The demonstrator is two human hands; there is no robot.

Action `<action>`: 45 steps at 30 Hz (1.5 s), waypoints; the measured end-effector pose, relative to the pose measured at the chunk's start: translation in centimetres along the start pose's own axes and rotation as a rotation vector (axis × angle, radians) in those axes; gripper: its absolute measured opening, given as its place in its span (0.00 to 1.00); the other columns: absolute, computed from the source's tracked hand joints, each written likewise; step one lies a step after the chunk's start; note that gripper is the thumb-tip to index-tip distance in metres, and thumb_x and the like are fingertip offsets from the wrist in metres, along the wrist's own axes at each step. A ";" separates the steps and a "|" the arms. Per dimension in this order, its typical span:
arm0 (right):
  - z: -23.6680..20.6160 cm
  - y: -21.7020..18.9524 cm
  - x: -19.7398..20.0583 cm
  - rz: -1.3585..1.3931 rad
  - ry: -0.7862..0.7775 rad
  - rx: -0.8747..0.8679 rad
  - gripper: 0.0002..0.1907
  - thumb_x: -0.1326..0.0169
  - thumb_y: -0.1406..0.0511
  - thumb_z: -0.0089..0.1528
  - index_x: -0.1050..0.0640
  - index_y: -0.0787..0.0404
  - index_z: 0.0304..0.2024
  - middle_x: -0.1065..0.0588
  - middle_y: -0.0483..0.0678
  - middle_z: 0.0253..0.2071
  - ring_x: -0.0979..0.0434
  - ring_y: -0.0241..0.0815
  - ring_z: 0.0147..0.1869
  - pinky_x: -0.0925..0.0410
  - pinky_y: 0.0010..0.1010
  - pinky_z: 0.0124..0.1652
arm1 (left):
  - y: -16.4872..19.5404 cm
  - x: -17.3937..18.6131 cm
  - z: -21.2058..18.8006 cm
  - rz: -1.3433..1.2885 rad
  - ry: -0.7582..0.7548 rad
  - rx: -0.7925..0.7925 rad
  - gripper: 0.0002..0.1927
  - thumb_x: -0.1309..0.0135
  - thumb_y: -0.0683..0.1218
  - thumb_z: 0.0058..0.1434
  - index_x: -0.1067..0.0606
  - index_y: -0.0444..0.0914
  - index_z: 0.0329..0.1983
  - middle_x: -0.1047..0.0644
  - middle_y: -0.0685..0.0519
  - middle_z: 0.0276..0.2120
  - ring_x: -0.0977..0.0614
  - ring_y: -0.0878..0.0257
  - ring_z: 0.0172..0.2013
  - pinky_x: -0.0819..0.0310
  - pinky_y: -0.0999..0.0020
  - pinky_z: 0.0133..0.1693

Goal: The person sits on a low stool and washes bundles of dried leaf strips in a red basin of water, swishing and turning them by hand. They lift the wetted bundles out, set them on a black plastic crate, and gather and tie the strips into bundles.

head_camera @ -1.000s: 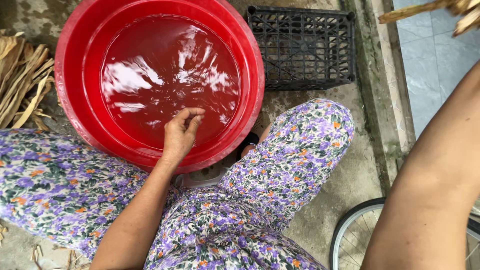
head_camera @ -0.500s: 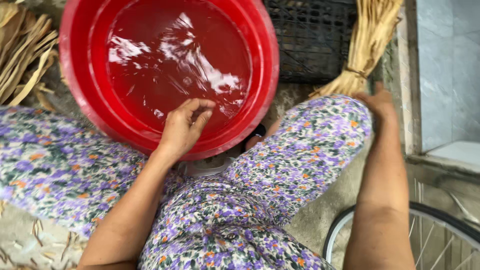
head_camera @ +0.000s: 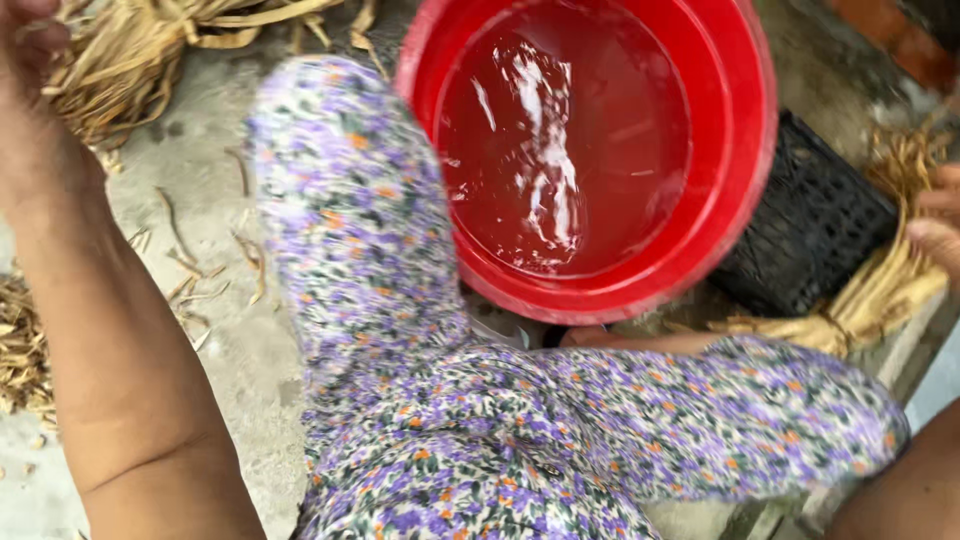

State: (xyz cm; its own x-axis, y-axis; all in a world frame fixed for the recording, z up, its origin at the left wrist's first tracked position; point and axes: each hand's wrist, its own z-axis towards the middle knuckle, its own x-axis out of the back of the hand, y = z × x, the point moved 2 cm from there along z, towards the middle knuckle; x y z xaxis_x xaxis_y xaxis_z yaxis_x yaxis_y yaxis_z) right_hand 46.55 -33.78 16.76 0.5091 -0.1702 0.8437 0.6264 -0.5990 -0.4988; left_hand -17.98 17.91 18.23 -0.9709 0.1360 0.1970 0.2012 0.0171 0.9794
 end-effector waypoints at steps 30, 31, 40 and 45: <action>-2.1 3.8 0.0 -0.117 -0.344 -0.672 0.34 0.43 0.57 0.64 0.30 0.57 0.72 0.20 0.54 0.56 0.23 0.44 0.61 0.36 0.35 0.61 | -21.9 -3.6 15.8 1.465 -0.321 0.103 0.57 0.40 0.41 0.59 0.63 0.49 0.82 0.50 0.46 0.78 0.41 0.49 0.70 0.45 0.32 0.64; -2.2 3.8 0.2 -0.122 -0.346 -0.681 0.34 0.43 0.57 0.64 0.30 0.57 0.72 0.20 0.54 0.57 0.23 0.44 0.61 0.36 0.35 0.62 | -22.0 -3.0 15.5 1.466 -0.378 0.196 0.61 0.37 0.42 0.55 0.65 0.50 0.81 0.51 0.47 0.77 0.45 0.50 0.72 0.44 0.33 0.63; -1.5 2.2 -0.1 -0.276 -0.330 -0.727 0.32 0.42 0.57 0.64 0.28 0.53 0.71 0.20 0.54 0.57 0.24 0.46 0.64 0.34 0.41 0.61 | -24.1 -4.5 13.6 1.606 -0.175 0.170 0.66 0.35 0.42 0.55 0.67 0.59 0.84 0.39 0.32 0.67 0.38 0.34 0.62 0.24 0.41 0.47; -0.7 0.7 -0.9 -0.225 -0.328 -0.695 0.32 0.42 0.58 0.64 0.28 0.53 0.71 0.19 0.53 0.55 0.24 0.46 0.63 0.35 0.40 0.62 | -25.1 -3.9 13.4 1.484 -0.164 0.300 0.47 0.34 0.51 0.55 0.44 0.46 0.75 0.36 0.35 0.71 0.37 0.36 0.67 0.29 0.39 0.55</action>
State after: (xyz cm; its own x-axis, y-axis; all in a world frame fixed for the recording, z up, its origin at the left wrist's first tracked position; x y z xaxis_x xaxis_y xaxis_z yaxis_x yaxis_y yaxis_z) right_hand 46.10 -34.61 15.79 0.6299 0.1867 0.7539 0.2781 -0.9605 0.0055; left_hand -17.46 30.23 -7.69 0.1472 0.3154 0.9375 0.9891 -0.0384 -0.1424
